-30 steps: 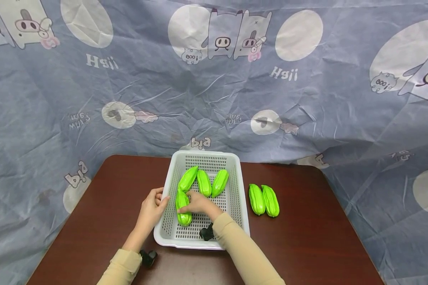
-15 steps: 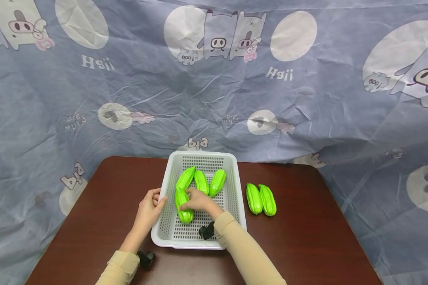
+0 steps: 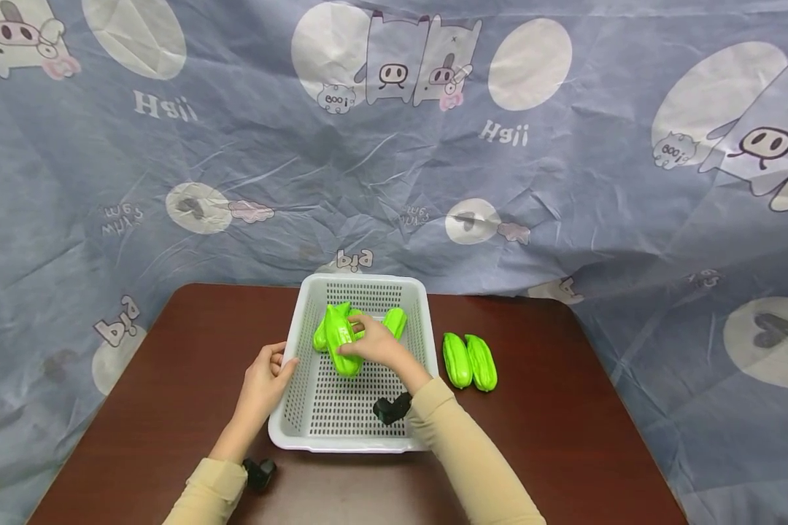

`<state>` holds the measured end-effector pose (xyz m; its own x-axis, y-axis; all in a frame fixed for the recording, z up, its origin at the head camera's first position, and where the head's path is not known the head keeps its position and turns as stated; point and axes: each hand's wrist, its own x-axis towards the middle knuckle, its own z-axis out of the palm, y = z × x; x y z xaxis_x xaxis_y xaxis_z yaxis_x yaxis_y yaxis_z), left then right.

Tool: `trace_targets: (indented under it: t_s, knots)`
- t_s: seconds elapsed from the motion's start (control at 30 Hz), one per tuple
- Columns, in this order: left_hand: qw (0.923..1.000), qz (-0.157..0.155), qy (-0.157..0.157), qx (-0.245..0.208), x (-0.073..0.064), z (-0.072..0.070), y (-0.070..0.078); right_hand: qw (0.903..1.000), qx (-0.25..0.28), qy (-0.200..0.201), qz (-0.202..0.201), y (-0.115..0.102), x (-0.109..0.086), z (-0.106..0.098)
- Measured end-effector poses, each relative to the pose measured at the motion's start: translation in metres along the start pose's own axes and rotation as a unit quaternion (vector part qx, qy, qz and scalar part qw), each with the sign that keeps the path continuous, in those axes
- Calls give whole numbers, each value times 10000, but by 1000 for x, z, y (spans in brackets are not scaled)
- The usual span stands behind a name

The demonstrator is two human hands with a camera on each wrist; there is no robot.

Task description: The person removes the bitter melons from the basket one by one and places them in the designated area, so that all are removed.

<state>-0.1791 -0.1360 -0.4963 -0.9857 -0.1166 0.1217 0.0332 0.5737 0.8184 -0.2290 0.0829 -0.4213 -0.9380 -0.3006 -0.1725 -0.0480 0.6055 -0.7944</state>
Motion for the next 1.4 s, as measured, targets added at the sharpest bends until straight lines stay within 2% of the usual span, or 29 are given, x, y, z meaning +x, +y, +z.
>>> trace_targets:
  t_s: [0.1,0.33,0.7,0.93,1.07,1.4]
  knots:
    - [10000,38,45,-21,-1,0,0,9997,130,191,-35,-4,-3,-10]
    - [10000,16,53,-26,-1,0,2,9939,846,709,21,-4,-11,-39]
    - [9998,-162,-76,0,0,-3,1,9818,1101,1532,195,16,-31,-86]
    - [10000,-62,-31,-33,1,-2,1,9707,1354,1933,458,43,-47,-118]
    - [10000,-80,-35,-29,2,-2,0,9668,1291,2122,603,63,-56,-131]
    - [9999,-73,-44,-53,2,-1,0,9581,1183,2405,1013,113,-75,-147]
